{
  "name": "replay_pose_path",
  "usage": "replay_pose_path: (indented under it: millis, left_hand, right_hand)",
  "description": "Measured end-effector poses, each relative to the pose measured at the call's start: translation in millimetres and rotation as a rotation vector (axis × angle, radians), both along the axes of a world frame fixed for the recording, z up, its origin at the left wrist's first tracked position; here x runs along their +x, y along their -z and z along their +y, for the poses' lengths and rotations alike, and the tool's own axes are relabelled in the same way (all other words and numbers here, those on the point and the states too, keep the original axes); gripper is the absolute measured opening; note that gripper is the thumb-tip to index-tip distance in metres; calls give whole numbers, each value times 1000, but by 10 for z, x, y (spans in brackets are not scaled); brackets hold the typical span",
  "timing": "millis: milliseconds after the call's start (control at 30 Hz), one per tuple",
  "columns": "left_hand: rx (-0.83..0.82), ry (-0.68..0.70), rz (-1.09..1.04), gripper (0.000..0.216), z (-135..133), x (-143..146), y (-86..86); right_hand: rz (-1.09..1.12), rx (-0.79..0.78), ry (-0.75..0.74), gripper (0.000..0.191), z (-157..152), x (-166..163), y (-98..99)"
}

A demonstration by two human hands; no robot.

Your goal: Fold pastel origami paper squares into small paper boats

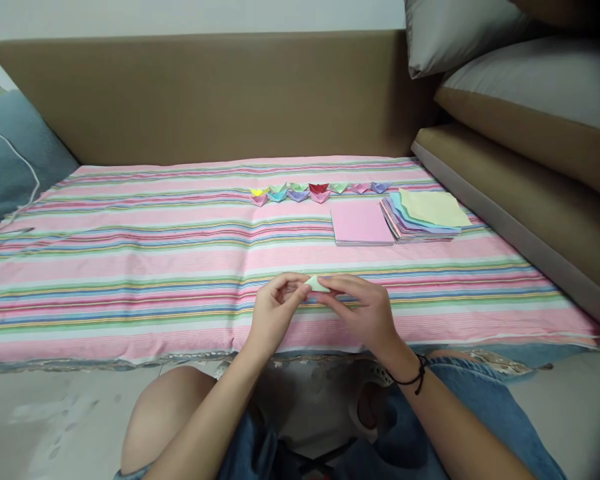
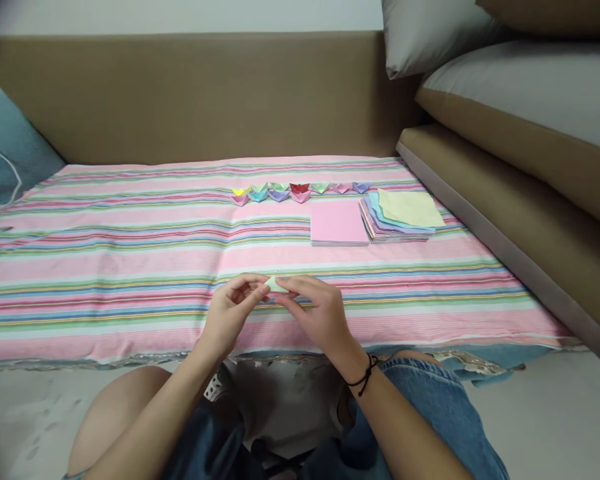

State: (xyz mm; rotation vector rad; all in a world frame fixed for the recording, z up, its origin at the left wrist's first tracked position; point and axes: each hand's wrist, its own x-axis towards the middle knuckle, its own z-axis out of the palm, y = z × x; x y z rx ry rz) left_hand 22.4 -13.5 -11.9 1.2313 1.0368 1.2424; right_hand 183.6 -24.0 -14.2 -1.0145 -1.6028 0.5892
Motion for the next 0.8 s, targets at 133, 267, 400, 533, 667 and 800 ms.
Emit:
replay_pose_path:
  millis: [133,267,400,533,667,800]
  left_hand:
    - [35,67,-16,30,-33,10,-37]
    - [65,58,16,23,-46,4,-41]
    - [89,27,24,21,-53,4,-38]
    - [107,56,-21,18,-56,24,-51]
    - [150,77,26,17,-57,24,-60]
    - [124,94,121,14,-54,-2,-57]
  right_hand:
    - [134,-102,22,17,-11,-23,27]
    - [371,-348,-100,19,-22,-48,23]
    - [459,-453,-67,16,-27,-60,7]
    - [528,-506,-74,14,-14,-75,33]
    - [596,-520,-54,14,-3,-98,67]
    - [510,-499,-30,18,-5,-88,50]
